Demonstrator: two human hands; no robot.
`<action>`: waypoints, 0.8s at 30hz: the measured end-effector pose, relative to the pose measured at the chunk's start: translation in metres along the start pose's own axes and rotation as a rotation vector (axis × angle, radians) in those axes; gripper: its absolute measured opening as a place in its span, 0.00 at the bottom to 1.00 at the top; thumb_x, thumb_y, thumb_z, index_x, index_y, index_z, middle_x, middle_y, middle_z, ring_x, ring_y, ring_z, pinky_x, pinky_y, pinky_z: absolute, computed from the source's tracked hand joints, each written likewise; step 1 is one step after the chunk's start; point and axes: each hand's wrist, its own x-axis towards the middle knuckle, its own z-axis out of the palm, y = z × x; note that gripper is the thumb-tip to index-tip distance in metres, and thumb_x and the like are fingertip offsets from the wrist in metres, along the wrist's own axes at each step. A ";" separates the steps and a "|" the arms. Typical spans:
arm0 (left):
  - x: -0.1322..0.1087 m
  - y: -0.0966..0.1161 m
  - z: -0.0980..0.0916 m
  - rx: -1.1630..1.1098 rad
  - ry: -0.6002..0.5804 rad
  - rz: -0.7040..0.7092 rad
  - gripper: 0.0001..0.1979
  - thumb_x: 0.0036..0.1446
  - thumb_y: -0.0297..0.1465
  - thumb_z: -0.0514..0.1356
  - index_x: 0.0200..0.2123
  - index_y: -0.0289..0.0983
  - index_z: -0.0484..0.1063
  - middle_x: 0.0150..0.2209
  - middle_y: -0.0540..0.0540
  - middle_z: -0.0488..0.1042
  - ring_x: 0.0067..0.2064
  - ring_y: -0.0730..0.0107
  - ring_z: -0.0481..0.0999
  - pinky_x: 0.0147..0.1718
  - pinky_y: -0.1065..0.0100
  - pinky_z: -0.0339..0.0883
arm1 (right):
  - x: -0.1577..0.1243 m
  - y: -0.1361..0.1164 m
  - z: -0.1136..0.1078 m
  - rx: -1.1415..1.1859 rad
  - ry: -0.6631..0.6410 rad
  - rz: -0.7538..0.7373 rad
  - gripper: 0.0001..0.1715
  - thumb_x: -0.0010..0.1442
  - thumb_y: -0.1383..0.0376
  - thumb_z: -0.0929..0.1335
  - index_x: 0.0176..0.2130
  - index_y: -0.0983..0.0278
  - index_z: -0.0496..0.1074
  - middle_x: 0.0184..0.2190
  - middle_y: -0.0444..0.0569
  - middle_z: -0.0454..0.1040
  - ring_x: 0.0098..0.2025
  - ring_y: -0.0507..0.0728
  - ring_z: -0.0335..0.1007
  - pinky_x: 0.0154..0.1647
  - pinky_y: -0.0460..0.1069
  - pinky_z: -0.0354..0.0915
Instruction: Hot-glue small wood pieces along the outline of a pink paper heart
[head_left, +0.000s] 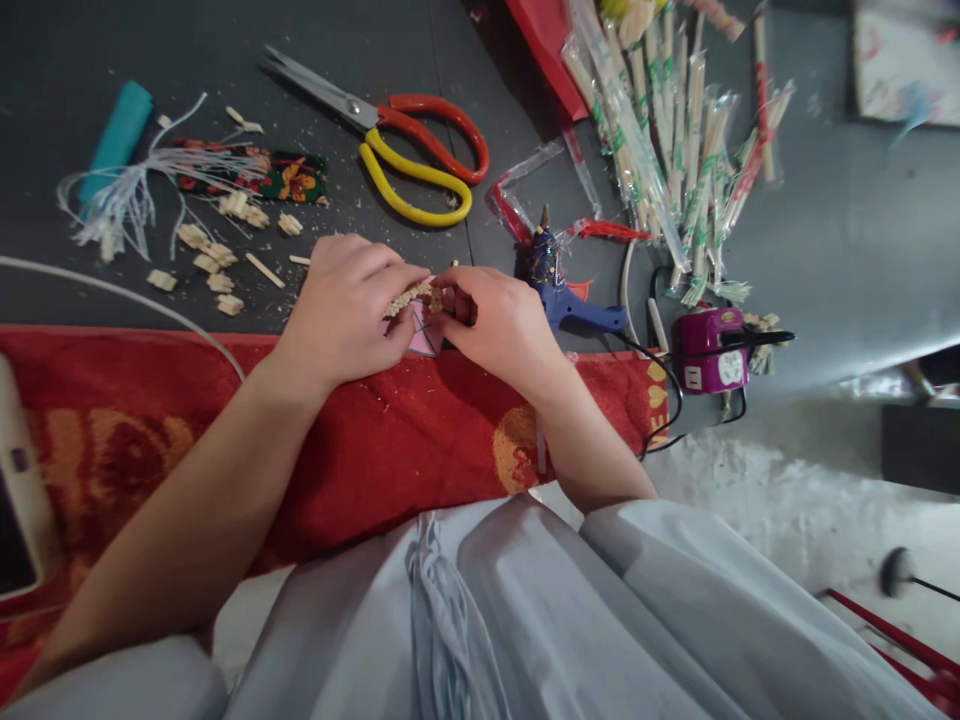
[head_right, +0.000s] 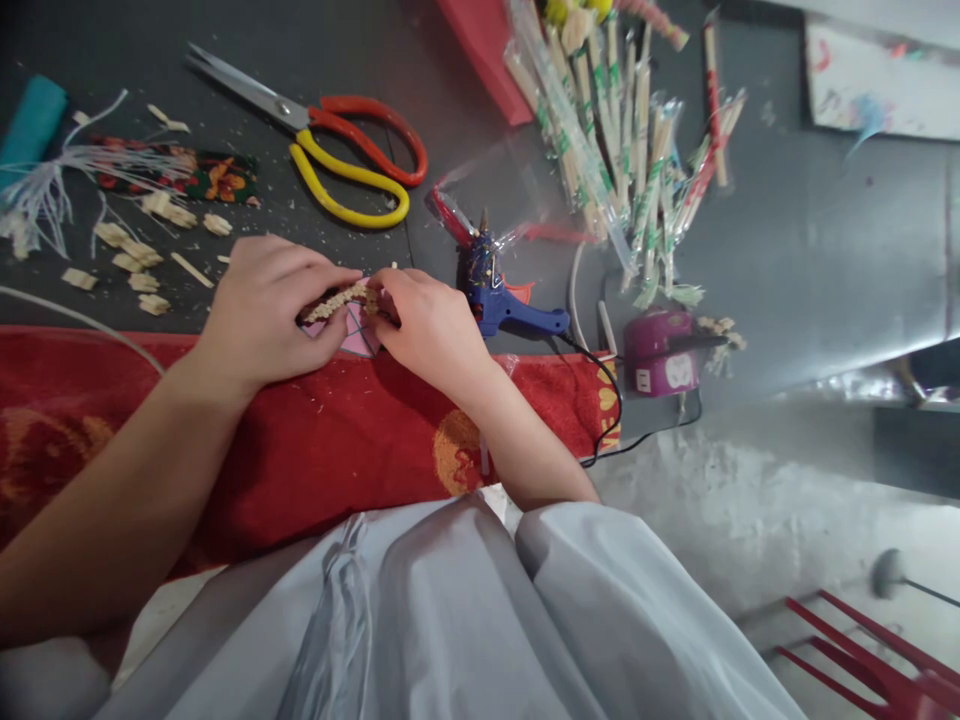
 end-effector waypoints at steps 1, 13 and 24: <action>0.000 0.000 -0.001 -0.007 -0.002 -0.004 0.16 0.63 0.35 0.52 0.50 0.47 0.75 0.45 0.47 0.78 0.50 0.53 0.72 0.53 0.45 0.64 | 0.000 0.000 0.000 0.000 -0.004 0.001 0.12 0.62 0.66 0.67 0.46 0.65 0.76 0.38 0.50 0.79 0.40 0.56 0.73 0.40 0.49 0.62; 0.001 0.000 0.001 0.079 0.015 0.043 0.16 0.64 0.35 0.51 0.49 0.42 0.76 0.44 0.45 0.80 0.48 0.55 0.74 0.50 0.48 0.66 | 0.000 0.000 -0.001 -0.009 0.003 -0.011 0.08 0.62 0.67 0.66 0.40 0.64 0.75 0.35 0.48 0.76 0.38 0.55 0.70 0.39 0.49 0.62; 0.002 0.002 -0.002 -0.030 -0.038 -0.013 0.16 0.63 0.35 0.51 0.48 0.46 0.76 0.43 0.45 0.78 0.49 0.53 0.73 0.54 0.45 0.64 | 0.001 -0.002 -0.002 -0.014 -0.031 0.004 0.06 0.62 0.68 0.66 0.38 0.64 0.74 0.35 0.48 0.75 0.39 0.55 0.70 0.40 0.49 0.61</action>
